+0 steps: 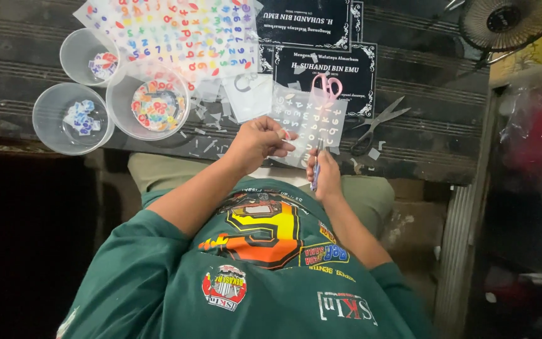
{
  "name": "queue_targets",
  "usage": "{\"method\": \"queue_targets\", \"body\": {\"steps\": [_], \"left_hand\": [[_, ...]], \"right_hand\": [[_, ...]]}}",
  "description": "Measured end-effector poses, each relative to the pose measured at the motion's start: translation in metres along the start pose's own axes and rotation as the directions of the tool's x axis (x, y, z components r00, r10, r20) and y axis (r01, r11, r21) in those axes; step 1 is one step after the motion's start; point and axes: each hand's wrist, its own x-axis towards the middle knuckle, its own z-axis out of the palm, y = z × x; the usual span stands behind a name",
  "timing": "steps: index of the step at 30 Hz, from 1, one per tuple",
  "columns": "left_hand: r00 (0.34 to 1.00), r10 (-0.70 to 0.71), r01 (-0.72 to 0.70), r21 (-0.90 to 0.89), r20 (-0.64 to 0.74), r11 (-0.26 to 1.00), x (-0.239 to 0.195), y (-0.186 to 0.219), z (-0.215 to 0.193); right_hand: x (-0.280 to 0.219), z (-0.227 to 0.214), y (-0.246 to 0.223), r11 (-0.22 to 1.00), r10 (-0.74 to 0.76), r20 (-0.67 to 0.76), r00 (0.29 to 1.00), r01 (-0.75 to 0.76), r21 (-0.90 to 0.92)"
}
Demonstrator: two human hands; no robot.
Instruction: Cutting out individual letters from a printed sheet using scissors at a workstation.
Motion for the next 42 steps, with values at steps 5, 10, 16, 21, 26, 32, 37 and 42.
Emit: {"method": "queue_targets", "body": {"steps": [5,10,16,21,26,32,37,42], "left_hand": [[1.000,-0.006,0.007,-0.123,0.010,0.992,0.000,0.005,-0.004],[1.000,0.001,0.003,-0.146,0.023,0.989,0.003,0.003,-0.011],[0.999,0.005,-0.012,-0.209,-0.032,0.978,0.010,-0.003,-0.018],[0.999,-0.005,-0.006,-0.233,-0.044,0.972,0.016,-0.007,-0.029],[0.997,-0.001,-0.019,-0.251,-0.079,0.968,0.012,-0.001,-0.031],[0.991,0.014,-0.038,-0.179,-0.134,0.983,0.021,-0.011,-0.046],[0.969,0.030,-0.057,-0.104,-0.244,0.993,0.017,-0.020,-0.071],[0.889,0.180,-0.155,0.093,-0.420,0.983,-0.010,0.008,-0.094]], "right_hand": [[0.011,-0.006,0.006,0.995,0.064,-0.009,0.998,-0.063,0.073],[0.021,-0.015,0.016,0.983,0.134,-0.027,0.991,-0.130,0.127],[0.028,-0.023,0.021,0.959,0.215,-0.006,0.977,-0.210,0.191],[0.038,-0.030,0.030,0.938,0.236,0.058,0.970,-0.243,0.248],[0.042,-0.033,0.035,0.930,0.234,0.069,0.970,-0.244,0.276],[0.046,-0.036,0.040,0.950,0.194,0.057,0.979,-0.202,0.238],[0.052,-0.030,0.037,0.963,0.244,-0.060,0.968,-0.235,0.133],[0.042,-0.024,0.029,0.986,0.015,-0.134,0.991,0.008,0.166]]}}
